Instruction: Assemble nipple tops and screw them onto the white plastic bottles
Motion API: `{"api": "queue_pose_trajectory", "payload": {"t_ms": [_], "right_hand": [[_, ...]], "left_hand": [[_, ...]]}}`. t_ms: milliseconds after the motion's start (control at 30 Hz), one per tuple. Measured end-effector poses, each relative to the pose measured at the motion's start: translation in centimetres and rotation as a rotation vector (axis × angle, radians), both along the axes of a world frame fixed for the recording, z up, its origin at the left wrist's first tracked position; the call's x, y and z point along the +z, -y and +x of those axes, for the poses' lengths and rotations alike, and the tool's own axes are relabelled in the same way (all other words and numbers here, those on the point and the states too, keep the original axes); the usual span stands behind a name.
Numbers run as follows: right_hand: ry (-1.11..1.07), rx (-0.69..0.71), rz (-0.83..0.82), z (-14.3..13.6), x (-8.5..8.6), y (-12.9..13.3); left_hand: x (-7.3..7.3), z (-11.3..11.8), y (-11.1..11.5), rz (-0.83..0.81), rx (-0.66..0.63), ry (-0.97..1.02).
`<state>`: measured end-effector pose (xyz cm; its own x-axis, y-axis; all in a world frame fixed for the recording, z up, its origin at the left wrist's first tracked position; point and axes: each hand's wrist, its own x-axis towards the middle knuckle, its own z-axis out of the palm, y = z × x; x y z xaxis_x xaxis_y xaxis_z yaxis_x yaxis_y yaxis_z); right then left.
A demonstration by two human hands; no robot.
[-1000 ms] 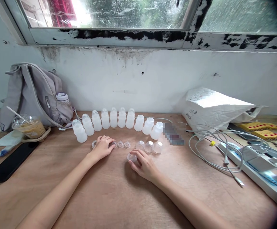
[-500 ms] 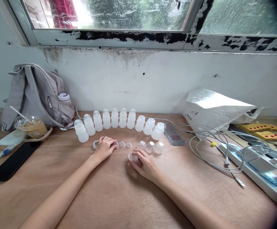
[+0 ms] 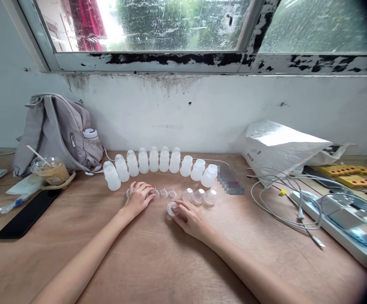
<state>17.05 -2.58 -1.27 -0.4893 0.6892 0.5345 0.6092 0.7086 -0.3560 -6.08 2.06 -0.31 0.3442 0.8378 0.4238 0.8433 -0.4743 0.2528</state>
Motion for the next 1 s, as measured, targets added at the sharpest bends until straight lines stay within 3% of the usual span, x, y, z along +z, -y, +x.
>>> {"api": "queue_pose_trajectory", "payload": {"t_ms": [233, 1000], "right_hand": [[0.008, -0.004, 0.018, 0.0, 0.1, 0.1], [0.002, -0.003, -0.021, 0.1, 0.0, 0.1]], "left_hand": [[0.0, 1.4, -0.5, 0.0, 0.015, 0.029], [-0.3, 2.2, 0.0, -0.012, 0.017, -0.007]]}}
